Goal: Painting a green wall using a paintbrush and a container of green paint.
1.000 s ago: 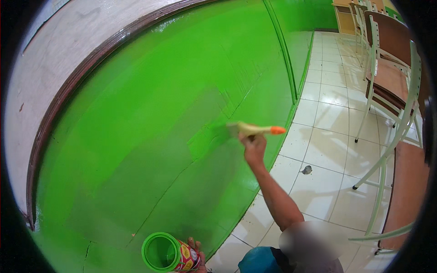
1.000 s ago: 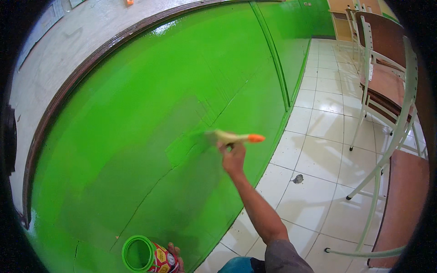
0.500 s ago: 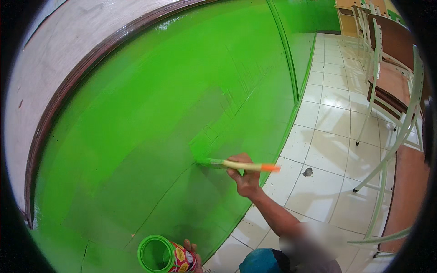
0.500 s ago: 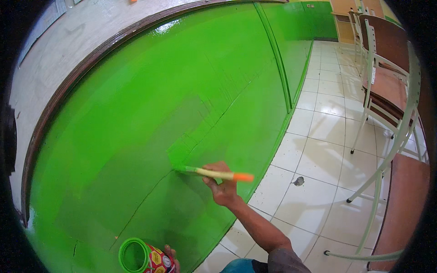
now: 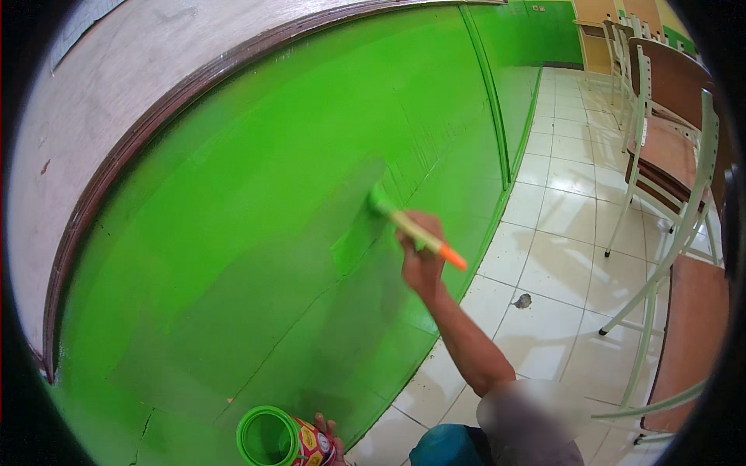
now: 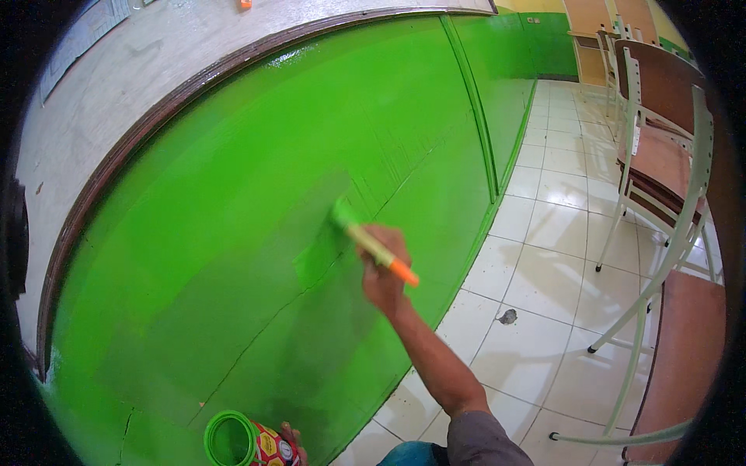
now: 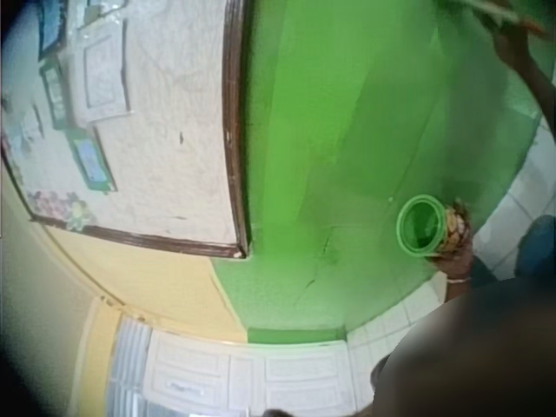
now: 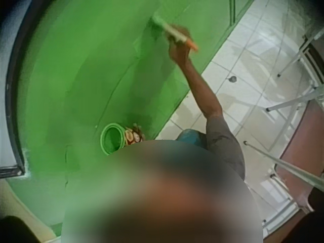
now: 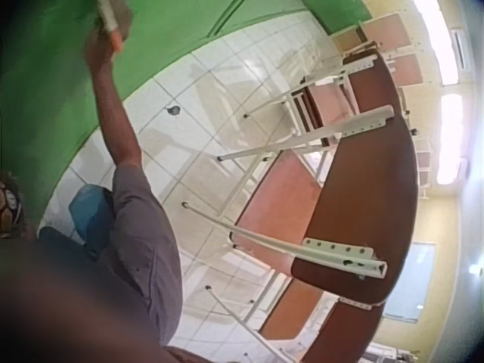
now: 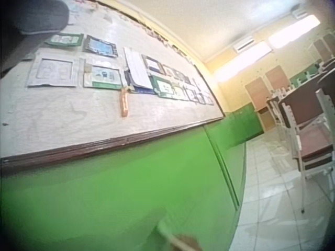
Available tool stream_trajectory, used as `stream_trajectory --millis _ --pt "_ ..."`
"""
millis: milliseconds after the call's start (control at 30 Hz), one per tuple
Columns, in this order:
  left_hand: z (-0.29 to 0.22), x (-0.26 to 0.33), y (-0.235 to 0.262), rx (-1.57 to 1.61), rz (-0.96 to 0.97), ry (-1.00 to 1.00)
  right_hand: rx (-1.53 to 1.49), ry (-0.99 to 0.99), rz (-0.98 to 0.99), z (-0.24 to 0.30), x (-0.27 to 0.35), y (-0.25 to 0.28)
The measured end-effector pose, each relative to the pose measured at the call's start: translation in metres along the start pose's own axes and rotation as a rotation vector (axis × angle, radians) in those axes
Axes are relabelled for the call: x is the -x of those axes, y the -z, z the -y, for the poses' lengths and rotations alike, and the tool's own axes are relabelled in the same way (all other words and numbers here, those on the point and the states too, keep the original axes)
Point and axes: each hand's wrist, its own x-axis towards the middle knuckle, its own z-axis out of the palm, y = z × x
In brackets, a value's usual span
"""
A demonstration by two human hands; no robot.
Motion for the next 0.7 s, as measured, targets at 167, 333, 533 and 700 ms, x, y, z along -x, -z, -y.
stream_trajectory --millis 167,333,533,700 --pt "-0.002 -0.002 0.01 0.004 0.048 0.008 -0.38 -0.095 0.188 0.042 0.018 -0.001" --pt "0.001 -0.005 0.003 0.075 0.08 0.054 -0.138 -0.455 -0.211 -0.038 -0.072 0.008" --pt "0.002 0.005 -0.013 0.018 0.019 -0.021 -0.045 -0.187 -0.316 -0.018 -0.07 -0.015" --pt "0.002 0.0 0.006 0.039 0.209 -0.016 -0.092 0.136 0.224 0.068 0.005 -0.012"
